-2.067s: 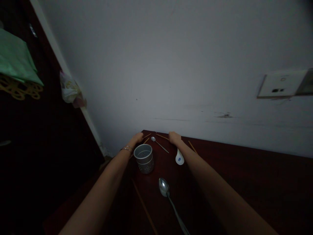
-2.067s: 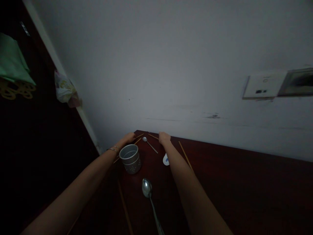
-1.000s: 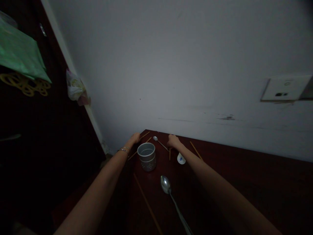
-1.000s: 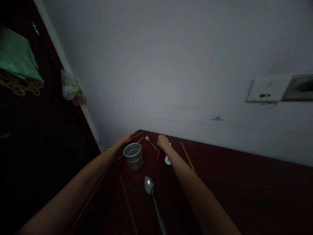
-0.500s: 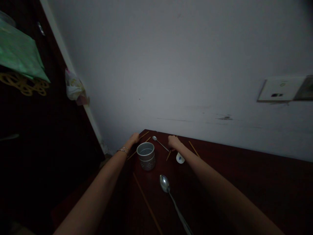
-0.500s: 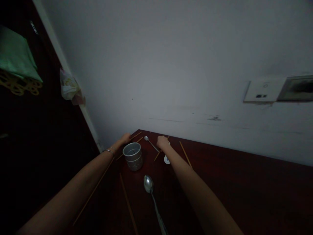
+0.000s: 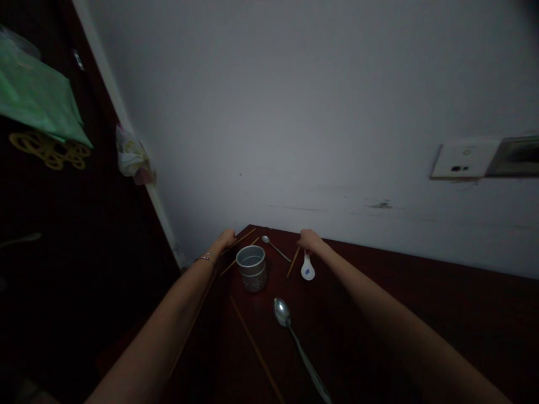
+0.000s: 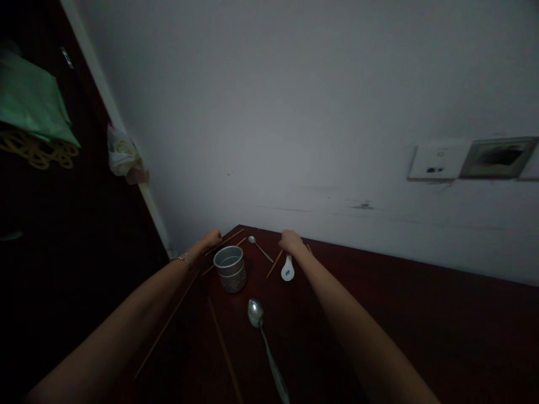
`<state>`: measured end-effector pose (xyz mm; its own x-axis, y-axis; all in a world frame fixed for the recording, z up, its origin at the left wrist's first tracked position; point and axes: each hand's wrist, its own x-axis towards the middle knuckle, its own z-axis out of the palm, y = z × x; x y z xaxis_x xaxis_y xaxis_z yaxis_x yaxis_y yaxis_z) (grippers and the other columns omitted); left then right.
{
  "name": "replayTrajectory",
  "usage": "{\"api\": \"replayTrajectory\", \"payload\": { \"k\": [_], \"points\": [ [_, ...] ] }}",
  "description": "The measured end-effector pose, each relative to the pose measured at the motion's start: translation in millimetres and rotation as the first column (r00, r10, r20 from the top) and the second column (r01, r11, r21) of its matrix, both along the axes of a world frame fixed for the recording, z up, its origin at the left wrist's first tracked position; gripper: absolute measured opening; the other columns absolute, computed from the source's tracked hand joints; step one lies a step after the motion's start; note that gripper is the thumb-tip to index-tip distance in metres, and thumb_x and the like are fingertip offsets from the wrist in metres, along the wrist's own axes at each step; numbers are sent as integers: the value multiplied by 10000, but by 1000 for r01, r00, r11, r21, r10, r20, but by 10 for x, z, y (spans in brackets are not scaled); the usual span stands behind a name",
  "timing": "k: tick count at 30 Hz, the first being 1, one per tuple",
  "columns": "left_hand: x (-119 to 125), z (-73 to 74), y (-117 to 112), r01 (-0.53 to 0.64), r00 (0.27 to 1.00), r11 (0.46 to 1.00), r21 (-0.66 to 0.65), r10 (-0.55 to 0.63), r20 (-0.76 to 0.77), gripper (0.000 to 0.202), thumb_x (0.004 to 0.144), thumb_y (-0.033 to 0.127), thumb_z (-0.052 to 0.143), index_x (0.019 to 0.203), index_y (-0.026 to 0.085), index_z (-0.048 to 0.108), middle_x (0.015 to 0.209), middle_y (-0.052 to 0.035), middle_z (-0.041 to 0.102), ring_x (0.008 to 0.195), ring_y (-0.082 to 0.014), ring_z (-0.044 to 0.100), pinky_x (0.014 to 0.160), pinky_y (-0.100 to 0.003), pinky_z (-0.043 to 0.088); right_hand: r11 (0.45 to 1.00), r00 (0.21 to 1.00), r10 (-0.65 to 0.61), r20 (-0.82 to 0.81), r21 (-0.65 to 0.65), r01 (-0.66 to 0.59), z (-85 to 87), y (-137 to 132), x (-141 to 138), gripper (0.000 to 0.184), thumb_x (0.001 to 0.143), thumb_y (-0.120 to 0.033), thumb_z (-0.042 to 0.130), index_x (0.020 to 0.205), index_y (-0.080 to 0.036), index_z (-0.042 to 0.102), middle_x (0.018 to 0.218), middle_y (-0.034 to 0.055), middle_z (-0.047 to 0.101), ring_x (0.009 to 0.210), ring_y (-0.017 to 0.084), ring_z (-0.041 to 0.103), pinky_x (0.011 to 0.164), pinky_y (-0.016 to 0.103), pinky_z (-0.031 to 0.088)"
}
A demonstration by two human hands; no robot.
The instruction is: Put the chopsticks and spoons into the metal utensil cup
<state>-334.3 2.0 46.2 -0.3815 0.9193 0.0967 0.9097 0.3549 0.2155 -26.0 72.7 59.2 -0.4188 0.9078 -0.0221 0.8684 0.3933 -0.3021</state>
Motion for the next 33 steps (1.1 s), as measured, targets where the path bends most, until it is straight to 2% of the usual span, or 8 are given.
{"api": "replayTrajectory", "payload": {
  "k": [9,13,18,22,25,27,29,33],
  "points": [
    [64,535,-77,-38,996,987,157,50,-69,215,709,106,470,785,76,669,748,-83,660,758,-151,577,676,-191,389,988,993,-109,38,114,104,102,47,1011,316,730,-202,508,989,-58,618,971,206,641,880,237,626,672,248,443],
    [237,813,-95,-24,997,957,288,42,-59,288,741,131,453,927,78,666,891,-96,670,857,-164,584,743,-195,398,980,984,-168,60,122,159,61,-32,1559,293,733,-224,496,925,-52,636,883,198,658,849,243,628,641,256,429],
    [690,1111,-25,48,998,904,425,-28,-53,328,767,141,426,998,105,656,977,-83,664,902,-157,584,814,-197,397,960,965,-256,57,135,246,-26,-225,2182,266,741,-223,489,906,-70,631,879,183,655,831,235,627,623,252,416],
    [1285,1246,0,137,989,841,524,-147,-23,316,761,132,428,962,123,671,944,-68,674,862,-149,590,802,-207,411,939,944,-328,30,119,322,-85,-423,2573,255,747,-231,485,899,-90,634,840,164,658,795,221,632,628,255,420],
    [1850,1225,-58,165,964,781,602,-256,68,294,751,125,443,919,124,684,911,-62,679,834,-151,590,801,-228,417,928,933,-358,-39,95,360,-89,-673,2754,260,741,-242,495,926,-126,636,875,138,661,789,216,635,645,260,431],
    [2265,1128,-135,136,933,782,608,-307,186,300,760,131,432,931,121,678,906,-62,678,827,-150,591,777,-234,427,925,929,-354,-111,101,365,-74,-911,2809,286,740,-241,498,975,-143,629,949,128,653,855,221,625,688,264,436],
    [2694,964,-243,140,882,817,559,-359,304,315,766,135,416,963,111,661,920,-69,673,830,-151,593,746,-234,434,931,928,-323,-187,117,347,-55,-1198,2822,326,745,-228,499,1039,-142,609,1015,119,641,941,216,599,763,260,428],
    [3511,551,-569,367,776,860,353,-493,393,295,740,170,473,966,96,646,944,-88,666,867,-166,594,750,-234,433,946,934,-239,-265,153,286,-27,-1819,2812,421,772,-237,495,1170,-102,531,1102,123,607,1019,196,559,882,254,388]
  ]
}}
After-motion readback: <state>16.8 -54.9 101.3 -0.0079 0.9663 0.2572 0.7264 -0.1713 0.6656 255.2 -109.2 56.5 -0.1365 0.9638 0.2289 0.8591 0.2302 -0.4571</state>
